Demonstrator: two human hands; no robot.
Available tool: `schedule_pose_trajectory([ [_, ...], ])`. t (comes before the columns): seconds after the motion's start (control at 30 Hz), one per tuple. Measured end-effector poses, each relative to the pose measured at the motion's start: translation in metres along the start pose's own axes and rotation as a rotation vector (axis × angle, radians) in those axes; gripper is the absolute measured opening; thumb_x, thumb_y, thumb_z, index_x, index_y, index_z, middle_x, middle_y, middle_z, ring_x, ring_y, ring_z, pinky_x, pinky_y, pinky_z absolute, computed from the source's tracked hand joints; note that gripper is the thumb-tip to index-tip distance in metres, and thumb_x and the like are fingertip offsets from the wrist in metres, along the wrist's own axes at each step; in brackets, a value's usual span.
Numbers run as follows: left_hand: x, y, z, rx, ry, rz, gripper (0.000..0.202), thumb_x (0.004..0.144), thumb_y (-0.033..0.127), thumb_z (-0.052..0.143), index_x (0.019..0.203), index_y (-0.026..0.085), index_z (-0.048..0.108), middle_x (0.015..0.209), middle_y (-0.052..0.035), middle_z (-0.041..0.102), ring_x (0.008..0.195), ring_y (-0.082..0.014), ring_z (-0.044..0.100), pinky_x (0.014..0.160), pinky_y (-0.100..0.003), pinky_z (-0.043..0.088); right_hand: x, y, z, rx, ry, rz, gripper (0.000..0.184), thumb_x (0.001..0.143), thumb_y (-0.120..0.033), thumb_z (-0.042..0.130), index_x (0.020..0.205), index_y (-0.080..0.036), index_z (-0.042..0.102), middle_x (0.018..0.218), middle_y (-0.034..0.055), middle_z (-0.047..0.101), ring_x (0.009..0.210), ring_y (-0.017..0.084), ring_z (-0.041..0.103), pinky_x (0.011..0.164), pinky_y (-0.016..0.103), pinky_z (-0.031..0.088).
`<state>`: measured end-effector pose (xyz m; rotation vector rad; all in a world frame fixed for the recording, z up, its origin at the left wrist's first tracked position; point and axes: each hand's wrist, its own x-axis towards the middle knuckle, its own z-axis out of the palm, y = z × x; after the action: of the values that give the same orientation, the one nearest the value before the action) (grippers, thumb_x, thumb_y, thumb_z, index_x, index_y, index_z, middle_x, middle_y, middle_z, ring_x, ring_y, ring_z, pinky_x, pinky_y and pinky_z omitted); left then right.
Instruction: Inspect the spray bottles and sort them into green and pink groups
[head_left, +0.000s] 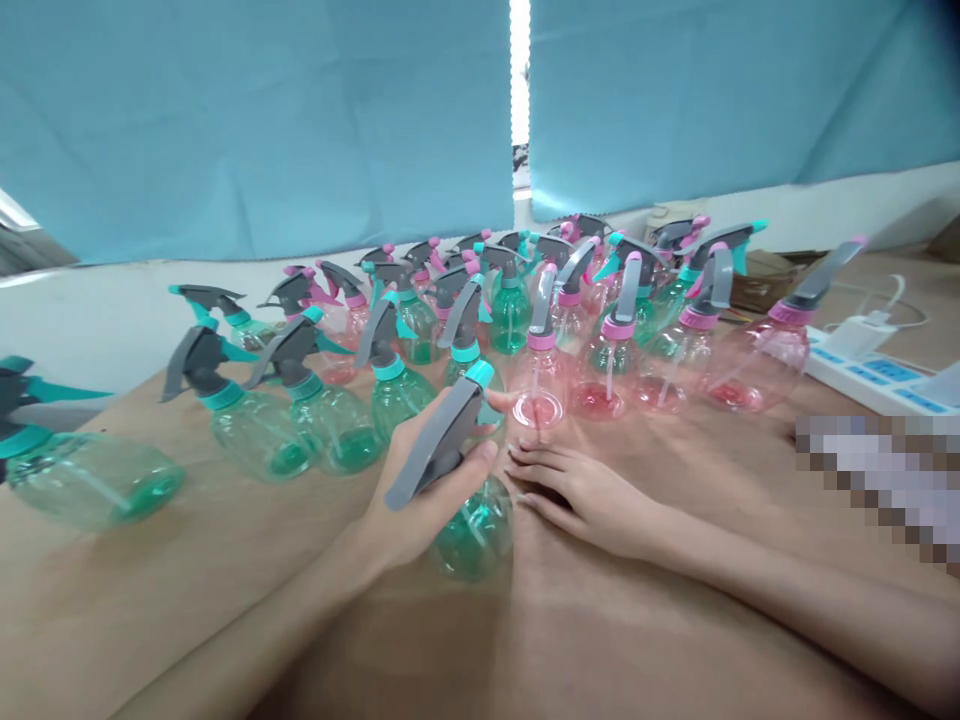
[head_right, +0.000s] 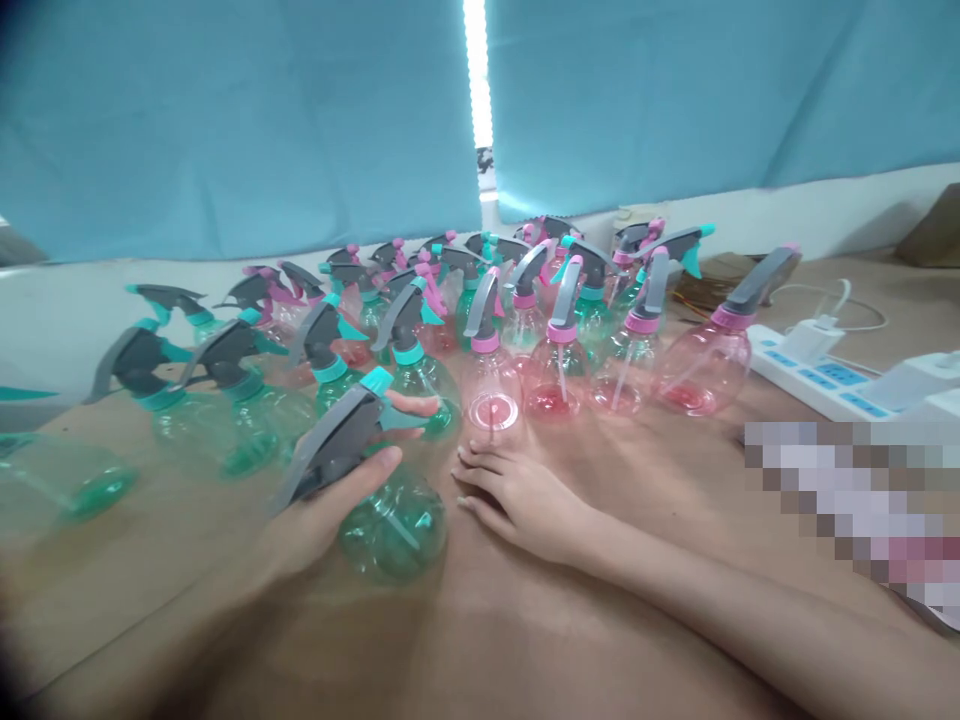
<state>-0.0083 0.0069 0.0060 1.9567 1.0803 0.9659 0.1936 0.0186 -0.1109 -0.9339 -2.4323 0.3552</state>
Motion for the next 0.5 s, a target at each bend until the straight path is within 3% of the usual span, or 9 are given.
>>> schedule_pose_trajectory([
  [0.1,0.0,0.002,0.003,0.022,0.023,-0.052,0.035,0.078,0.025,0.063,0.113,0.023,0.06,0.11,-0.0052,0.069,0.098,-0.0235,0.067,0.068,-0.028,0.057,0.0,-0.001,0.0,0.004,0.002,0.003,0.036,0.098,-0.034,0.045,0.129,-0.018,0.058,0.132,0.0091,0.061,0.126,0.023,0.053,0.109,0.045,0.041],
  [0.23,-0.004,0.004,0.0,0.046,0.024,-0.029,0.049,0.078,0.029,0.068,0.124,0.024,0.054,0.125,-0.007,0.064,0.114,-0.0264,0.061,0.086,-0.034,0.055,0.001,-0.002,-0.001,-0.01,-0.003,0.01,0.037,0.099,-0.032,0.045,0.13,-0.016,0.058,0.133,0.0099,0.06,0.127,0.024,0.051,0.109,0.044,0.04],
  [0.33,-0.009,0.004,-0.006,0.073,-0.007,-0.017,0.058,0.079,0.034,0.069,0.133,0.028,0.046,0.138,-0.0069,0.054,0.122,-0.0277,0.056,0.091,-0.036,0.053,0.001,-0.002,-0.001,-0.018,-0.001,0.007,0.035,0.098,-0.031,0.046,0.126,-0.016,0.06,0.132,0.01,0.061,0.128,0.023,0.051,0.11,0.043,0.039],
  [0.5,-0.024,-0.009,-0.012,0.111,-0.006,-0.06,0.068,0.078,0.037,0.07,0.137,0.032,0.036,0.136,-0.0049,0.053,0.12,-0.0268,0.056,0.097,-0.04,0.049,0.001,-0.004,-0.001,-0.065,-0.044,0.014,0.035,0.099,-0.03,0.045,0.126,-0.014,0.06,0.133,0.0118,0.06,0.127,0.023,0.052,0.11,0.043,0.038],
])
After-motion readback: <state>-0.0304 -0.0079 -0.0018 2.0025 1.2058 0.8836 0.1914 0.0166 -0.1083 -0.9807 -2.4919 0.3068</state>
